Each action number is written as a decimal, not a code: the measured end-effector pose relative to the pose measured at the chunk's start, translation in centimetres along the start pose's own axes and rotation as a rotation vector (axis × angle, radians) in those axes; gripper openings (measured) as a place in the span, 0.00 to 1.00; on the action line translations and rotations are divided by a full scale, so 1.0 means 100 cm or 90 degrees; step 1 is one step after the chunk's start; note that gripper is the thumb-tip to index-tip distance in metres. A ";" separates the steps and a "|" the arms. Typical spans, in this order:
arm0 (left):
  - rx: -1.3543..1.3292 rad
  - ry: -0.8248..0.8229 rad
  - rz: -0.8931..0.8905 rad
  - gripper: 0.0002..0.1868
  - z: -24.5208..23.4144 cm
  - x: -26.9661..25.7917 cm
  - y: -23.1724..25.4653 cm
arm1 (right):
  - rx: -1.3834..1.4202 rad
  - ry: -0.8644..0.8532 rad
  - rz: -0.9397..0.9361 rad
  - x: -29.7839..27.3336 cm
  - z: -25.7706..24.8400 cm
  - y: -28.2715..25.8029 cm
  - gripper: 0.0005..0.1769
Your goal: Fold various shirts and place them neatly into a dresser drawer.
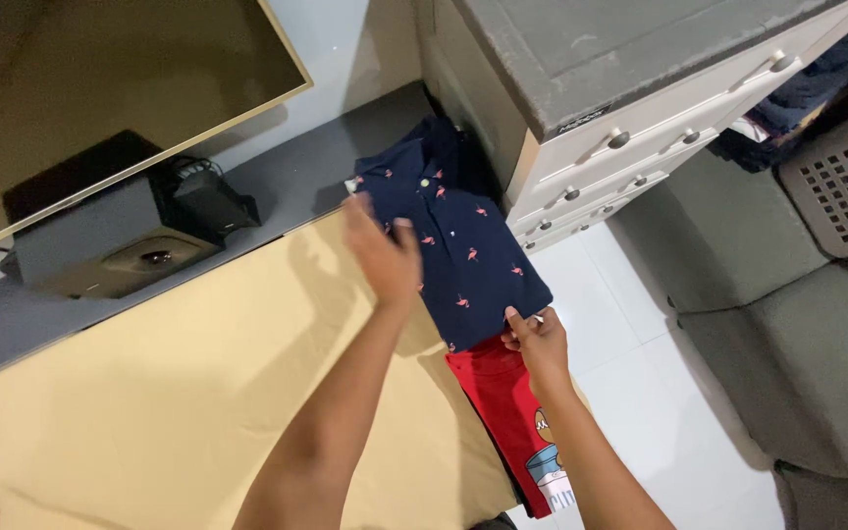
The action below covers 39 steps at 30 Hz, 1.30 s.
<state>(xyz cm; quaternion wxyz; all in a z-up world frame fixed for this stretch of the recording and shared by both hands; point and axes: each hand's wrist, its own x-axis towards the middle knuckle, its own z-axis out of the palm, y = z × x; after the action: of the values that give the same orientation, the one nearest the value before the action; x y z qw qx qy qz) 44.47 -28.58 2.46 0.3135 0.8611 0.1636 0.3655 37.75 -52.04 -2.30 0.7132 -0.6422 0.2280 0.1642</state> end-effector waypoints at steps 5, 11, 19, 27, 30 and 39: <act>0.193 -0.406 0.214 0.42 -0.017 -0.035 0.053 | 0.054 0.031 -0.033 -0.017 0.007 0.010 0.23; 0.131 -0.410 0.245 0.42 -0.035 -0.057 0.032 | 0.011 0.016 -0.092 -0.056 0.011 0.045 0.26; -0.043 -0.474 0.006 0.15 -0.238 -0.134 -0.021 | -0.128 -0.178 -0.083 -0.133 0.060 0.115 0.13; -0.068 -0.265 -0.283 0.13 -0.479 -0.284 -0.136 | -0.269 -0.373 -0.024 -0.261 0.173 0.166 0.13; -0.037 -0.135 -0.400 0.13 -0.552 -0.315 -0.169 | -0.280 -0.440 0.017 -0.310 0.215 0.187 0.15; -0.095 0.164 -0.575 0.14 -0.655 -0.364 -0.247 | -0.462 -0.588 0.023 -0.379 0.322 0.207 0.17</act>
<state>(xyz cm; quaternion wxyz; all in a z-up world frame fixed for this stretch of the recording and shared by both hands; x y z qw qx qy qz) -29.44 -1.11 2.12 0.4794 0.6265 0.5323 0.3070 -1.39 -15.43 2.92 0.4705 -0.7033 -0.1663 0.5063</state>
